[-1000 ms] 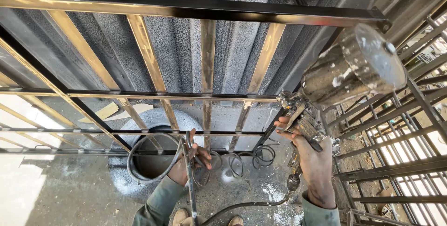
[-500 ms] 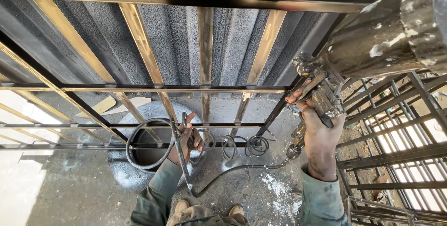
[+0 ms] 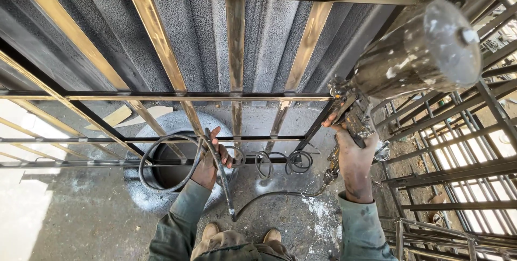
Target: Spray painting a metal gate frame with a pneumatic spray gun
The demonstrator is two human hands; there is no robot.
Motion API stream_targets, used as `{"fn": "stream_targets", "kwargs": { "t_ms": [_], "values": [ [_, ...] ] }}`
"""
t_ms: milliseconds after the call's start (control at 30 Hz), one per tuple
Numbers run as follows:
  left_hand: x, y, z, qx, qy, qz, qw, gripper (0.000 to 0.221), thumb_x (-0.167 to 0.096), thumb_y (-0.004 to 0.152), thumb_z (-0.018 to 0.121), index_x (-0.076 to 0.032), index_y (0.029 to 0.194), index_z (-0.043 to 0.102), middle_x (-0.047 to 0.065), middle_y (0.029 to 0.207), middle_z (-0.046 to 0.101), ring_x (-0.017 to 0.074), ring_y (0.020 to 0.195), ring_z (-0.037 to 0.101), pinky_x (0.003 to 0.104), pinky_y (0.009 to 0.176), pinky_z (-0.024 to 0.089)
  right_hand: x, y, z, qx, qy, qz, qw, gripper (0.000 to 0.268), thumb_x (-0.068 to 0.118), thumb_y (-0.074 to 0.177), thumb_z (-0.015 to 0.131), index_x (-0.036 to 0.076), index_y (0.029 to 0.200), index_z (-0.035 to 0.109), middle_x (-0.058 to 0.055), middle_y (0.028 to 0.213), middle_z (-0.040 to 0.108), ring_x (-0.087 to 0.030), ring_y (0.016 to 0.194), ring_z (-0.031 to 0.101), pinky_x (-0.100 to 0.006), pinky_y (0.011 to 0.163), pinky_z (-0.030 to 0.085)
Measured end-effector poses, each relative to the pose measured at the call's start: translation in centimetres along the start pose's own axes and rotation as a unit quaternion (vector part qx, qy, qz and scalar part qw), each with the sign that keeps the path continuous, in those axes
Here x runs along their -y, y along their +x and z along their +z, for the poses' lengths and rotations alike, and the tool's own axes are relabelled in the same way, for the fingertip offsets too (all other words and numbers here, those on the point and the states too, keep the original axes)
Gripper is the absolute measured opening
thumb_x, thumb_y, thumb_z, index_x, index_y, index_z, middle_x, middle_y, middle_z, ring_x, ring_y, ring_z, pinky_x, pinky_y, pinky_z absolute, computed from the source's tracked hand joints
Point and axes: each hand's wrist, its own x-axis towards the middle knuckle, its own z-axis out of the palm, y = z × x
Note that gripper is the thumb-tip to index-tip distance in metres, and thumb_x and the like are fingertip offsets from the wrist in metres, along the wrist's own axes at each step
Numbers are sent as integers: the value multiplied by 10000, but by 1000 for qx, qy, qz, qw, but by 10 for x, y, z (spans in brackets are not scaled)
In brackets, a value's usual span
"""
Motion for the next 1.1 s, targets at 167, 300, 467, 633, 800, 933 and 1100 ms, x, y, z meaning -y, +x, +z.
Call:
{"fn": "stream_targets", "kwargs": {
  "t_ms": [167, 300, 467, 633, 800, 933, 1100],
  "values": [
    [-1, -7, 9, -27, 72, -13, 997, 542, -227, 1103, 414, -44, 1588, 255, 216, 673, 608, 275, 589, 608, 424, 577, 608, -10, -27, -8, -6, -42, 64, 997, 476, -224, 820, 487, -104, 1279, 527, -249, 989, 652, -315, 860, 702, -463, 853, 637],
    [-12, -9, 39, -96, 154, -55, 982, 596, -267, 1065, 480, -79, 1592, 274, 251, 891, 677, 336, 870, 716, 513, 817, 648, -34, -41, -22, -2, -59, 100, 993, 404, -245, 806, 504, -98, 1175, 576, -211, 897, 668, -275, 776, 707, -407, 741, 634],
    [-4, -3, 47, -102, 154, -57, 981, 591, -277, 1079, 454, -98, 1600, 240, 229, 864, 674, 361, 927, 726, 477, 816, 624, 0, -24, -23, 14, -83, 87, 993, 421, -233, 806, 527, -84, 1197, 569, -221, 932, 675, -273, 800, 699, -392, 758, 641],
    [-5, -5, 56, -105, 159, -50, 980, 602, -246, 1082, 455, -61, 1599, 208, 294, 934, 687, 430, 1000, 715, 572, 918, 616, 50, 19, -13, 36, -90, 23, 995, 522, -215, 835, 493, -57, 1331, 529, -216, 1037, 664, -278, 896, 687, -410, 836, 632],
    [-23, -9, 93, -136, 154, -34, 978, 576, -198, 1057, 518, -14, 1561, 310, 266, 981, 704, 415, 1015, 709, 566, 926, 610, 61, 45, -14, 41, -53, -68, 995, 465, -203, 885, 521, -32, 1318, 513, -185, 1048, 650, -255, 920, 684, -409, 887, 628],
    [-27, -12, 98, -166, 164, -51, 971, 525, -159, 1062, 482, -34, 1552, 343, 335, 985, 689, 457, 1009, 716, 609, 948, 616, 18, 37, -51, 58, -38, -70, 995, 415, -186, 881, 518, -23, 1263, 511, -203, 1024, 652, -287, 919, 700, -428, 901, 641],
    [-24, -18, 113, -181, 186, -30, 965, 591, -103, 1038, 524, -34, 1579, 295, 307, 1014, 700, 439, 1032, 717, 611, 951, 612, -5, 21, -54, 68, 16, 6, 998, 567, -172, 783, 492, -51, 1336, 479, -218, 1094, 649, -301, 962, 697, -455, 916, 653]
  ]
}}
